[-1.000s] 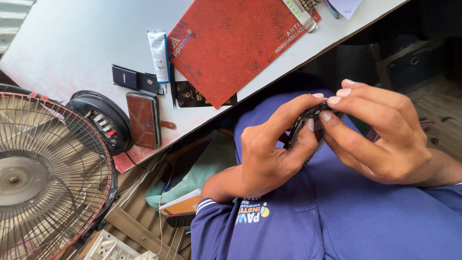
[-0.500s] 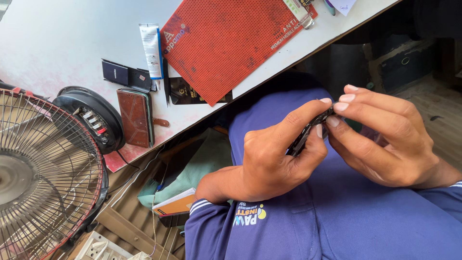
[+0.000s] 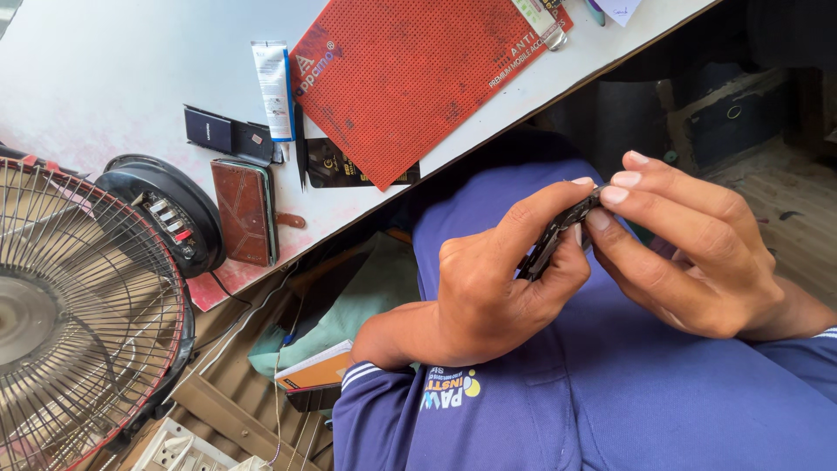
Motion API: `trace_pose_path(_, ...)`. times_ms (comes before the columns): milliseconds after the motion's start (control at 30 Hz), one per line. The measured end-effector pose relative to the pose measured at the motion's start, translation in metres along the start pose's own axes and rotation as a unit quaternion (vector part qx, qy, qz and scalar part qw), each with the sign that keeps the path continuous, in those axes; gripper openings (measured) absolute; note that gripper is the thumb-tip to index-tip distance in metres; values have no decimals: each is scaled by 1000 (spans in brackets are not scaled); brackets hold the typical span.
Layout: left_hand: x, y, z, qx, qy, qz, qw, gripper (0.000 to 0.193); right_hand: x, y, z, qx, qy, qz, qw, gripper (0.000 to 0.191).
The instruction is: The person disassembles a smartphone, removes the battery, and manipulates internal components and connectors. They then reinsert the battery and align the phone's frame and back cover, preparing for reassembly.
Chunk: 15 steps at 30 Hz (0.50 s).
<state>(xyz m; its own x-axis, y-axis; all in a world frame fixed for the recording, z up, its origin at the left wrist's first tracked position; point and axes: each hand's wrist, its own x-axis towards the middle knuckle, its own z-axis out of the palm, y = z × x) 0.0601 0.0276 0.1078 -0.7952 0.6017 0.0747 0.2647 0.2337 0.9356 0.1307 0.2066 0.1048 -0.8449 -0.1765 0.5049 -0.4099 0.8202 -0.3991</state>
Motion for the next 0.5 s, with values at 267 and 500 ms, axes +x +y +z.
trace_pose_path(267,1,-2,-3,-16,-11,-7,1000,30,-1,2,2,-9,7,-13,1000,22)
trace_pose_path(500,1,-3,-2,-26,-7,-10,1000,32,-1,3,4,7,8,-2,1000,23)
